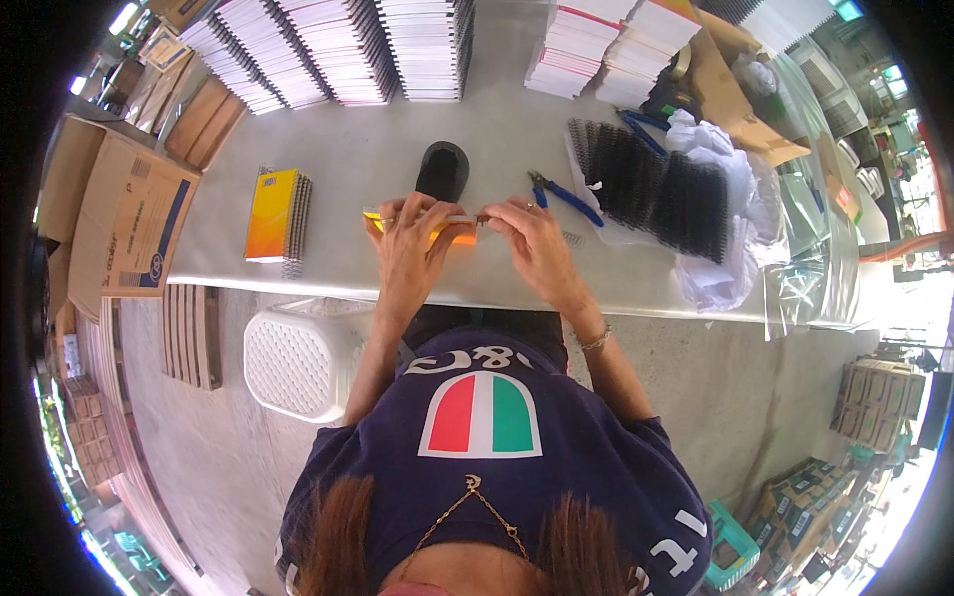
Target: The person assembles spiral-bound notebooks by inserting metal coils into pre-punched holes. They use pliers to secure the ends of the coils and a black plastic tool to press the coils into place. The person handles multiple notebooks, stacking completed units on the table.
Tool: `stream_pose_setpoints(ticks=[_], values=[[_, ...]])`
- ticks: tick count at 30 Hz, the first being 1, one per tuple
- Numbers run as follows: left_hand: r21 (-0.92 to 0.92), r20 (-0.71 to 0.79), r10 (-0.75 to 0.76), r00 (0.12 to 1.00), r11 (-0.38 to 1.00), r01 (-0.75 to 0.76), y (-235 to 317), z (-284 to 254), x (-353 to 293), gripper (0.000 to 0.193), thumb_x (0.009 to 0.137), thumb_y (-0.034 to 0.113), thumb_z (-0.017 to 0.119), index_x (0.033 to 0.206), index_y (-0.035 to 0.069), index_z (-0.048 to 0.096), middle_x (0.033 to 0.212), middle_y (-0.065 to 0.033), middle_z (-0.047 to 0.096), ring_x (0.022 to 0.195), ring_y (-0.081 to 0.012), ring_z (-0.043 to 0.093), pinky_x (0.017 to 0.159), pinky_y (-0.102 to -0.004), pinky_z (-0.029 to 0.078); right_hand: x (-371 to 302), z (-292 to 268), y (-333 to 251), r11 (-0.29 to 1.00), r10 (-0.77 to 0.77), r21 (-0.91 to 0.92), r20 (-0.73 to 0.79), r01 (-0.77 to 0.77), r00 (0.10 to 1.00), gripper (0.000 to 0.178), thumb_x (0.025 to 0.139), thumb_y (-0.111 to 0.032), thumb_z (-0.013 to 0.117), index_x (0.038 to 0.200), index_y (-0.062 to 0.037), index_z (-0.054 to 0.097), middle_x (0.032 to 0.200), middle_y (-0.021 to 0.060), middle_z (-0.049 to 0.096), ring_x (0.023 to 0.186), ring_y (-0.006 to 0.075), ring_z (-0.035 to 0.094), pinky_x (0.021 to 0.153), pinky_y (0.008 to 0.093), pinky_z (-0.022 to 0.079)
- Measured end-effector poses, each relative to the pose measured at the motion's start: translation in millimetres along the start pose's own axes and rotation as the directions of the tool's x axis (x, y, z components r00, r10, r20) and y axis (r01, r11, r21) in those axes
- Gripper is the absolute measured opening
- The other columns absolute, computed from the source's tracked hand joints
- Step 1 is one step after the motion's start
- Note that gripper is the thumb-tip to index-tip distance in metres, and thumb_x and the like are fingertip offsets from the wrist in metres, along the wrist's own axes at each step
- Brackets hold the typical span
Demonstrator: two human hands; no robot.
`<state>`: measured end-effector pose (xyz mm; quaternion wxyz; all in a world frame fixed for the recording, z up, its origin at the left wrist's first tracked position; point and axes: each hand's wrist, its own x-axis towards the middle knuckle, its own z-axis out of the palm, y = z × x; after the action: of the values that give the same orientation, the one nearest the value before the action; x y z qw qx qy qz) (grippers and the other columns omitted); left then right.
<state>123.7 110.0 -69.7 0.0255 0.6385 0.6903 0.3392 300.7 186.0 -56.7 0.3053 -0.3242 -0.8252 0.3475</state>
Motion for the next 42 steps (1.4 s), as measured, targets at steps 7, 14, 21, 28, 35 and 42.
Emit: stream_pose_setpoints(ticks=[7, 14, 21, 28, 35, 42], values=[[0.018, 0.010, -0.001, 1.000, 1.000, 0.000, 1.1, 0.1, 1.0, 0.015, 0.086, 0.023, 0.069, 0.100, 0.023, 0.071, 0.099, 0.0037, 0.057, 0.107, -0.0237, 0.046, 0.093, -0.0512, 0.028, 2.5, -2.9, -6.6, 1.000, -0.015, -0.002, 0.026, 0.015, 1.000, 0.016, 0.094, -0.004, 0.058, 0.109, -0.0021, 0.059, 0.096, 0.0123, 0.064, 0.083, 0.0282, 0.062, 0.080, 0.0356, 0.048], [0.005, -0.021, 0.007, 1.000, 1.000, -0.007, -1.3, 3.6, -0.6, 0.015, 0.085, 0.025, 0.070, 0.100, 0.023, 0.070, 0.099, 0.0041, 0.057, 0.106, -0.0231, 0.047, 0.092, -0.0515, 0.028, 1.6, -0.8, -3.8, 0.975, -0.062, -0.213, 0.033, 0.068, 0.998, 0.013, 0.094, -0.003, 0.058, 0.106, -0.0040, 0.057, 0.094, 0.0105, 0.064, 0.089, 0.0290, 0.057, 0.089, 0.0388, 0.043], [-0.007, -0.014, 0.000, 1.000, 1.000, 0.000, 0.6, 0.6, 0.9, 0.022, 0.087, 0.021, 0.068, 0.109, 0.021, 0.065, 0.100, 0.0033, 0.057, 0.108, -0.0244, 0.047, 0.094, -0.0503, 0.028, 3.0, 4.8, -5.2, 0.995, -0.025, -0.101, -0.031, 0.022, 0.999, 0.011, 0.094, -0.010, 0.057, 0.105, -0.0059, 0.057, 0.095, 0.0096, 0.060, 0.093, 0.0288, 0.057, 0.086, 0.0413, 0.039], [-0.189, -0.098, -0.089, 0.991, 0.980, 0.070, -4.7, -7.7, -2.7, 0.041, 0.087, 0.015, 0.071, 0.124, 0.017, 0.057, 0.121, -0.0096, 0.050, 0.115, -0.0290, 0.045, 0.100, -0.0476, 0.031, 12.5, 3.2, -9.5, 0.939, -0.098, -0.331, 0.016, 0.097, 0.995, 0.011, 0.094, -0.017, 0.058, 0.102, -0.0085, 0.059, 0.095, 0.0085, 0.059, 0.094, 0.0284, 0.057, 0.084, 0.0427, 0.040], [-0.288, -0.297, -0.235, 0.925, 0.946, 0.148, -11.5, 7.8, -10.8, 0.066, 0.072, 0.016, 0.086, 0.125, 0.007, 0.048, 0.120, -0.0134, 0.049, 0.117, -0.0344, 0.042, 0.095, -0.0458, 0.039, 17.0, 9.2, -15.3, 0.936, -0.114, -0.335, -0.009, 0.105, 0.993, 0.012, 0.093, -0.017, 0.061, 0.099, -0.0078, 0.060, 0.093, 0.0071, 0.059, 0.090, 0.0294, 0.060, 0.080, 0.0453, 0.042], [-0.371, -0.067, -0.084, 0.994, 0.927, 0.054, -56.2, -18.2, -11.1, 0.066, 0.060, 0.019, 0.093, 0.105, 0.006, 0.047, 0.100, -0.0107, 0.047, 0.102, -0.0315, 0.047, 0.085, -0.0412, 0.044, 49.5, -0.9, 7.5, 0.995, -0.100, 0.045, 0.287, 0.091, 0.953, 0.025, 0.090, -0.021, 0.069, 0.109, -0.0081, 0.061, 0.119, 0.0138, 0.059, 0.113, 0.0311, 0.057, 0.095, 0.0445, 0.044]])
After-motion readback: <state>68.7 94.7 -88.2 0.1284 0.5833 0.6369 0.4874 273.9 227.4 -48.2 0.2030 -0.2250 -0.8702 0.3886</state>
